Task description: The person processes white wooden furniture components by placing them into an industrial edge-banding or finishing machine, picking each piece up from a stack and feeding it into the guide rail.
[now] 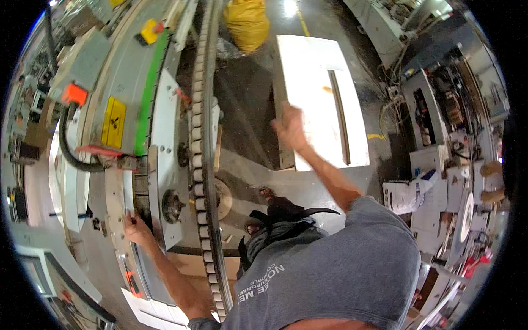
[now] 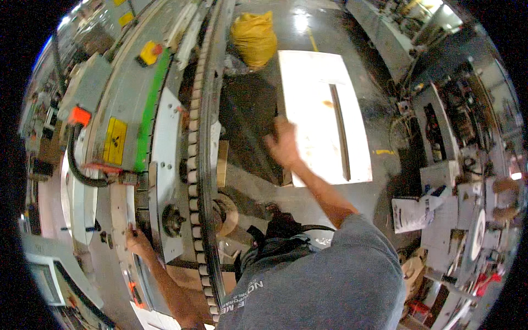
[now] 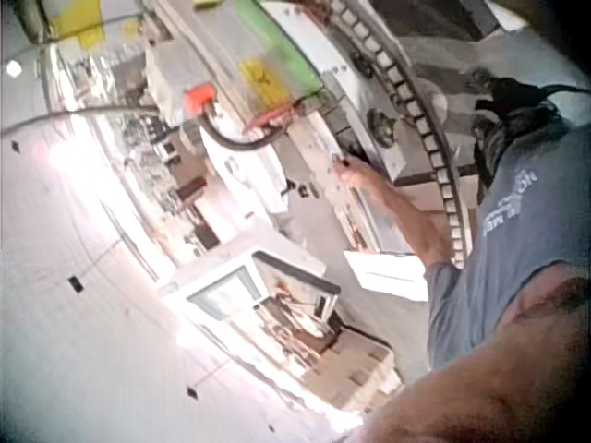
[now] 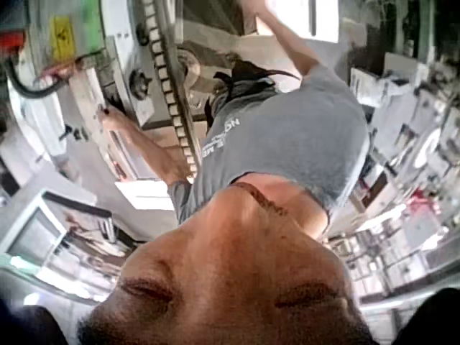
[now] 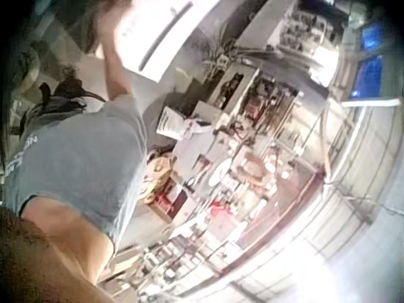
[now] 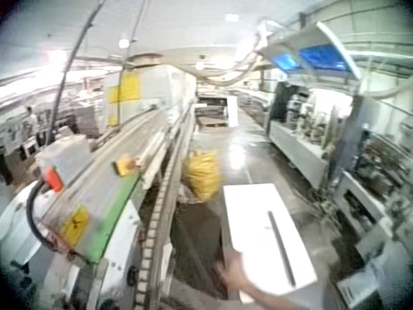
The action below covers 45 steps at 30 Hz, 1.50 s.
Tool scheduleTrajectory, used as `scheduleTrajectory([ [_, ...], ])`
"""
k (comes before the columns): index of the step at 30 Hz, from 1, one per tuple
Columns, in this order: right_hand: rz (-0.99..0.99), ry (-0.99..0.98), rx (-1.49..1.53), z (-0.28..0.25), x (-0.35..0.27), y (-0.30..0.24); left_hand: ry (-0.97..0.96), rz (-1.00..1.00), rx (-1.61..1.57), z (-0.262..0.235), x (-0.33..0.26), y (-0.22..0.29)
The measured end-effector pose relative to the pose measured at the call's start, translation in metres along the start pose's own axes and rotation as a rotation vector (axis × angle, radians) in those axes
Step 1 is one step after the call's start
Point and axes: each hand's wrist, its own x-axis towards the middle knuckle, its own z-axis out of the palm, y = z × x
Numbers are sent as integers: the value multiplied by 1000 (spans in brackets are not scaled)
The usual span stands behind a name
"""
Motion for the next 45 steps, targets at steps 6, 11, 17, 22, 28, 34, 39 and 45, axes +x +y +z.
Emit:
scheduleTrajectory([
  [6,593,35,-632,-109,-16,196,37,185,-147,31,4,21],
  [11,386,82,-607,-91,-62,213,-110,-37,-205,24,-9,32],
  [17,243,54,-636,-84,-62,202,-67,2,-209,26,-12,15],
  [22,361,80,-444,-105,-53,172,-86,45,-155,22,-13,17],
  [28,639,159,802,-99,-56,14,-180,95,-463,-49,-43,105],
  [34,518,-337,1371,-15,-128,-164,-553,476,-332,-101,-90,207],
  [39,458,-782,1427,9,-187,-263,-322,176,-309,-143,-139,110],
  [45,173,-1415,1233,66,-239,-323,-220,-12,-48,-226,-190,-1],
])
